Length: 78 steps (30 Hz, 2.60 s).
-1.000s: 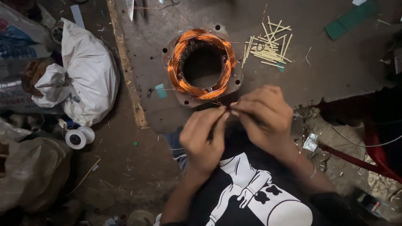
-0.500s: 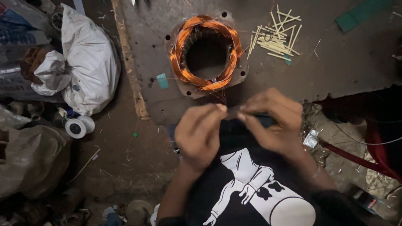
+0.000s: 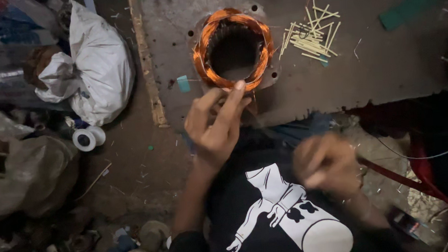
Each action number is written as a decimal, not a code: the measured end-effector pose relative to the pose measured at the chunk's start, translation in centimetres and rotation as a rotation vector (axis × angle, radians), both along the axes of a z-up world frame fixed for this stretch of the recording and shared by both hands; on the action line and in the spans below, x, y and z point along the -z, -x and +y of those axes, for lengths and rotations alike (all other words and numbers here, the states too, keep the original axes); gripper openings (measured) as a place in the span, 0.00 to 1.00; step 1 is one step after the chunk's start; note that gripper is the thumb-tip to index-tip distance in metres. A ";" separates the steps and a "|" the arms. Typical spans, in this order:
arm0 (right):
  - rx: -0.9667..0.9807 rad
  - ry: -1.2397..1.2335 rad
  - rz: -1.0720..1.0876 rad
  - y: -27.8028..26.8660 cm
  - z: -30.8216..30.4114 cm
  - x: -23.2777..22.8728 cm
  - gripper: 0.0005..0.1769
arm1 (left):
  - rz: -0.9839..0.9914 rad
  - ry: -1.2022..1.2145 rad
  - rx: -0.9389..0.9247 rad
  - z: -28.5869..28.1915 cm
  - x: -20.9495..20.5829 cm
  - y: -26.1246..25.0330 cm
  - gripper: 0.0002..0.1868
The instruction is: The person winds copper wire around a cylindrical metal core, using wooden sticks to separate and secure the layers. They repeatedly pick up sticks, place them into the coil, and adjust the wire by hand to maintain tension and alignment.
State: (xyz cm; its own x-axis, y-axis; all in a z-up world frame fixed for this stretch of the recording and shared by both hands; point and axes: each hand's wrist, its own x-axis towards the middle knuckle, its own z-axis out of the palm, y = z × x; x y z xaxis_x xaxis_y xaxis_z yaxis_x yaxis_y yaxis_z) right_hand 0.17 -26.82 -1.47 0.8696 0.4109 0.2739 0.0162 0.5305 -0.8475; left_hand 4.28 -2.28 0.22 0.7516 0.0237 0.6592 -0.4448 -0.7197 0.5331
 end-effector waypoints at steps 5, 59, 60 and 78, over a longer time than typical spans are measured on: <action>-0.021 0.132 -0.086 0.3 -0.8 -1.2 0.04 | -0.123 -0.014 0.087 -0.1 -0.6 -0.2 0.15; 0.270 0.363 0.021 -2.6 -2.4 -2.1 0.12 | -0.315 0.584 0.574 9.6 -3.3 -3.8 0.19; 0.319 0.425 -0.009 -2.9 -1.7 -2.2 0.11 | -0.391 0.664 0.404 10.0 -3.0 -1.0 0.18; 0.106 0.921 -0.439 -17.8 5.3 -8.6 0.30 | 0.404 -0.140 -0.167 -3.9 4.7 5.4 0.37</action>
State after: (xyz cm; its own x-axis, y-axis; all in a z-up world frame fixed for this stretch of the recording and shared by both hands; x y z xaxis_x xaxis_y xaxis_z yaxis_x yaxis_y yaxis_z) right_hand 18.00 -21.48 7.09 0.8130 0.5490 0.1938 0.4319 -0.3454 -0.8331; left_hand -1.14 -6.21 -4.53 0.9423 0.0981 0.3199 -0.0933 -0.8412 0.5327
